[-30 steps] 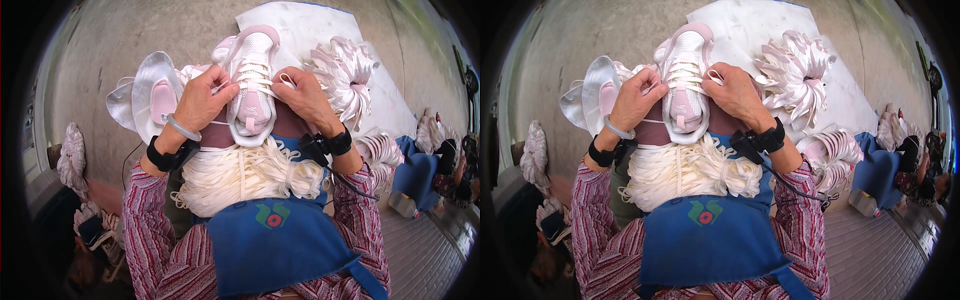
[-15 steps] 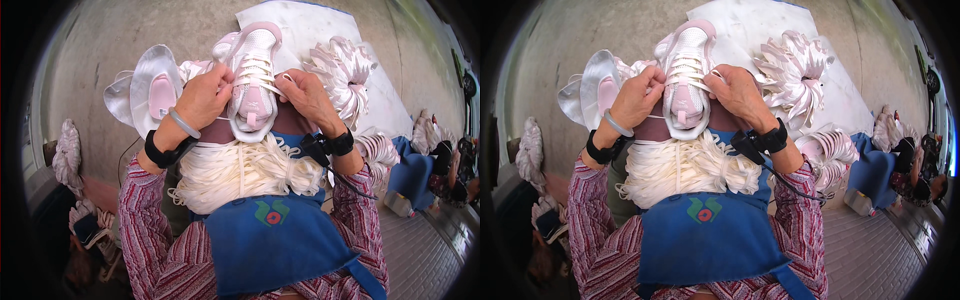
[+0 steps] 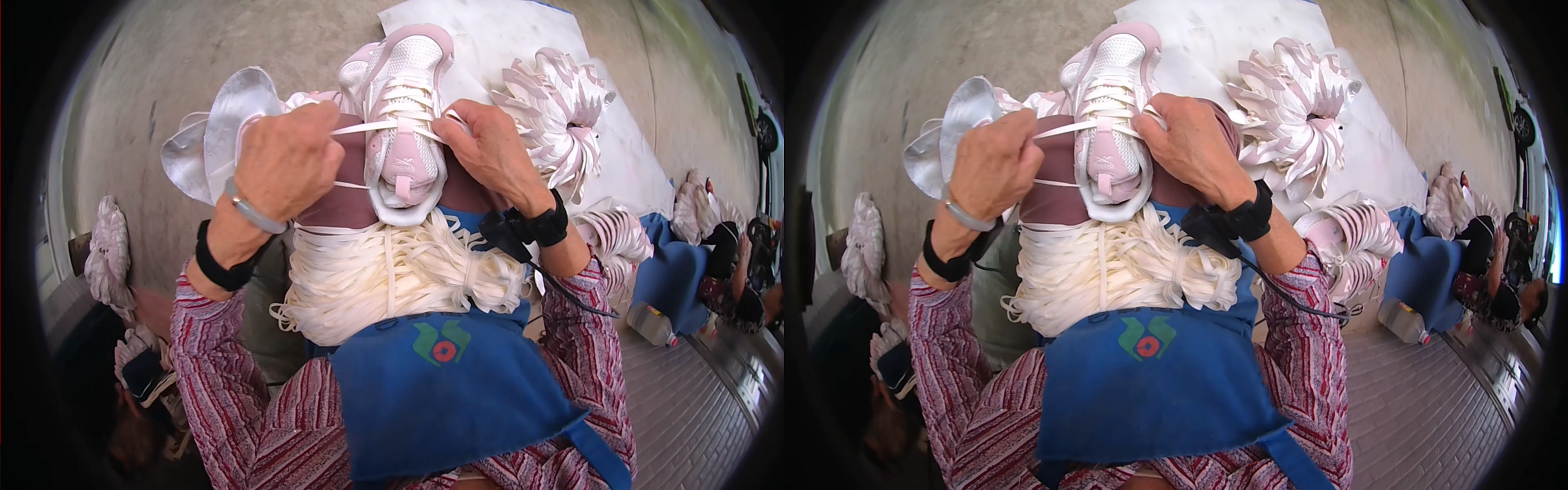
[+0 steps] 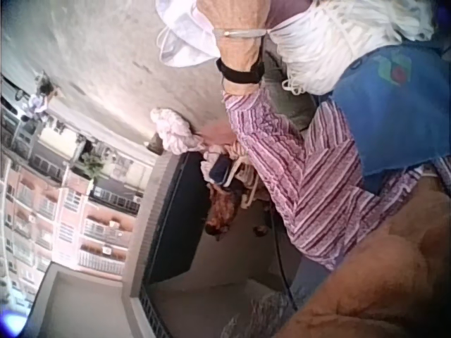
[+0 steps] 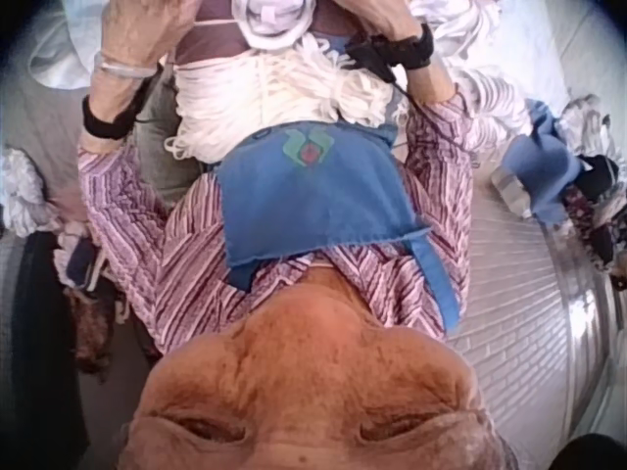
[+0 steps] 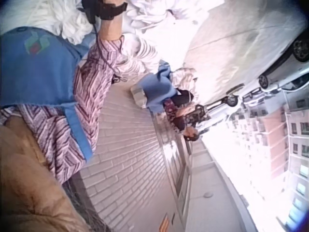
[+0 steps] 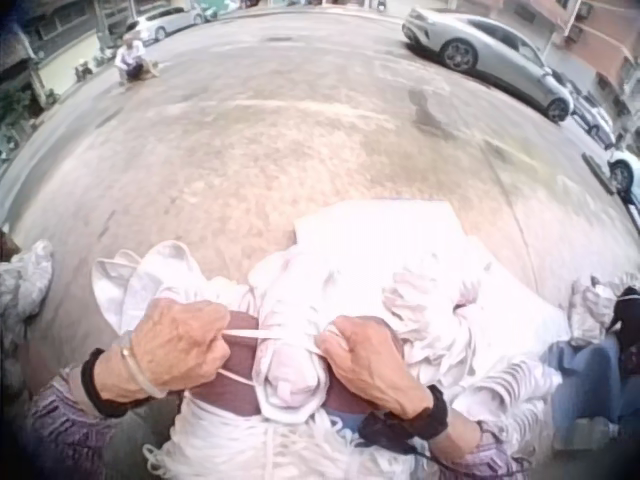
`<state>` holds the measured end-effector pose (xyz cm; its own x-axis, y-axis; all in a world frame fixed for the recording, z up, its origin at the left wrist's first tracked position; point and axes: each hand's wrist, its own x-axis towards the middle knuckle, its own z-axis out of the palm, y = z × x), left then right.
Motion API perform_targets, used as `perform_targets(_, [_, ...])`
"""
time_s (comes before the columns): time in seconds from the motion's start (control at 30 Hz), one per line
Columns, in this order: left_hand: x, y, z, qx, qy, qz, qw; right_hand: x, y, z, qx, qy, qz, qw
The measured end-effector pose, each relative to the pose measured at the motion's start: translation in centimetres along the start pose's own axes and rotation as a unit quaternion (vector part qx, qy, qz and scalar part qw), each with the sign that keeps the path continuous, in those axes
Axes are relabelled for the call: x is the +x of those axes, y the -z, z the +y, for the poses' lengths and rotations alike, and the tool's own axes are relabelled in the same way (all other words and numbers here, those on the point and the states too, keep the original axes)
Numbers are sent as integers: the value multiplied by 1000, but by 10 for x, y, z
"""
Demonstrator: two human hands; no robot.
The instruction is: Lacing a pink and white sneaker while sitting on the ground.
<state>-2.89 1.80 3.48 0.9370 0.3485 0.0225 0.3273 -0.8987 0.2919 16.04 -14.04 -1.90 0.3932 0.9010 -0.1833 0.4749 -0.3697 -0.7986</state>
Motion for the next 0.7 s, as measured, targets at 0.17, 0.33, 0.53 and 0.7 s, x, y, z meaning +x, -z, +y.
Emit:
perform_targets(0.17, [-10, 3, -29, 39, 19, -42, 998, 4, 1, 1, 46, -5, 5, 999])
perform_targets(0.33, [-19, -11, 8, -242, 110, -25, 964, -12, 7, -2, 49, 28, -53, 997])
perform_targets(0.53, [-7, -39, 23, -187, 3, 75, 980, -18, -1, -3, -14, 73, -18, 997])
perform_targets(0.7, [-5, -51, 21, -180, 34, 45, 982, -22, 11, -5, 53, 88, -25, 994])
